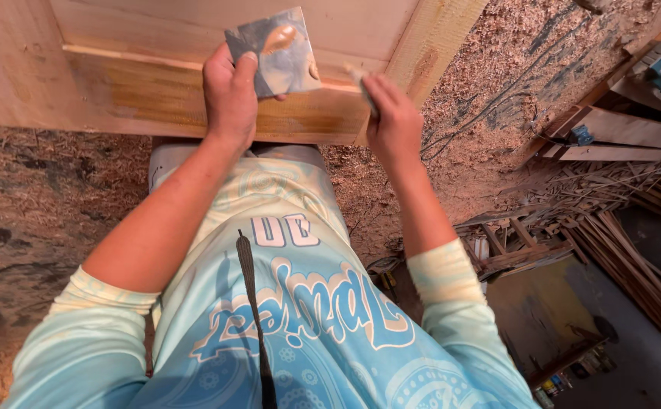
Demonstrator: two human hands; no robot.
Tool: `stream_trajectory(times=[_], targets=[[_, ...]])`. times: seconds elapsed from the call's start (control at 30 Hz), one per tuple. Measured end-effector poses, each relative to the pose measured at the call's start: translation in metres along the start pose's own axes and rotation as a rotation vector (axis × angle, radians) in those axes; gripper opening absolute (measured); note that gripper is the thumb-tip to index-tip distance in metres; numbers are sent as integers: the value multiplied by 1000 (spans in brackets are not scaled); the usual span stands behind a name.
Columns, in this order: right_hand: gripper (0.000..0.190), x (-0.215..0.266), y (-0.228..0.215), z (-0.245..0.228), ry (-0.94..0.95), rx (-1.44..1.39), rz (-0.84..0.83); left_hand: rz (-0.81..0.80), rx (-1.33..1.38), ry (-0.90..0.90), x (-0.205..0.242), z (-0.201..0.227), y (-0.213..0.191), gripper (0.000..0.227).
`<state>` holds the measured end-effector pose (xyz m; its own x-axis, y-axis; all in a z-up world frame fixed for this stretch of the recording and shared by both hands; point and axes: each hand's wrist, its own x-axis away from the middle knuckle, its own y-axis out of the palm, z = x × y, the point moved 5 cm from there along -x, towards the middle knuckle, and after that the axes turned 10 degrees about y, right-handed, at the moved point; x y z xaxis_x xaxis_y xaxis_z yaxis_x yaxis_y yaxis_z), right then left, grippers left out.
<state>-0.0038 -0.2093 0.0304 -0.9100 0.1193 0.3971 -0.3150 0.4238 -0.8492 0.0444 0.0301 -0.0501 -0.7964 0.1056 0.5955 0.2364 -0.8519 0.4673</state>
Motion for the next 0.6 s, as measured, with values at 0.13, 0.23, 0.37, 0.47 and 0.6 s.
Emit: stream_trajectory(times=[0.13,0.23,0.37,0.47,0.6], targets=[[38,-38,3,15,-63,175,-84,5,7,16,-1,4,-5,24],[34,-31,10,6,-155,208,-23,45,2,4,11,2,-12,22],[36,-14,20,-2,-183,240,-19,61,40,11,9,-3,-19,24],[43,3,25,-3,-237,226,-109,80,15,-7,18,-6,-24,24],[38,-13,27,8,-134,227,-258,94,18,-35,16,-6,-25,24]])
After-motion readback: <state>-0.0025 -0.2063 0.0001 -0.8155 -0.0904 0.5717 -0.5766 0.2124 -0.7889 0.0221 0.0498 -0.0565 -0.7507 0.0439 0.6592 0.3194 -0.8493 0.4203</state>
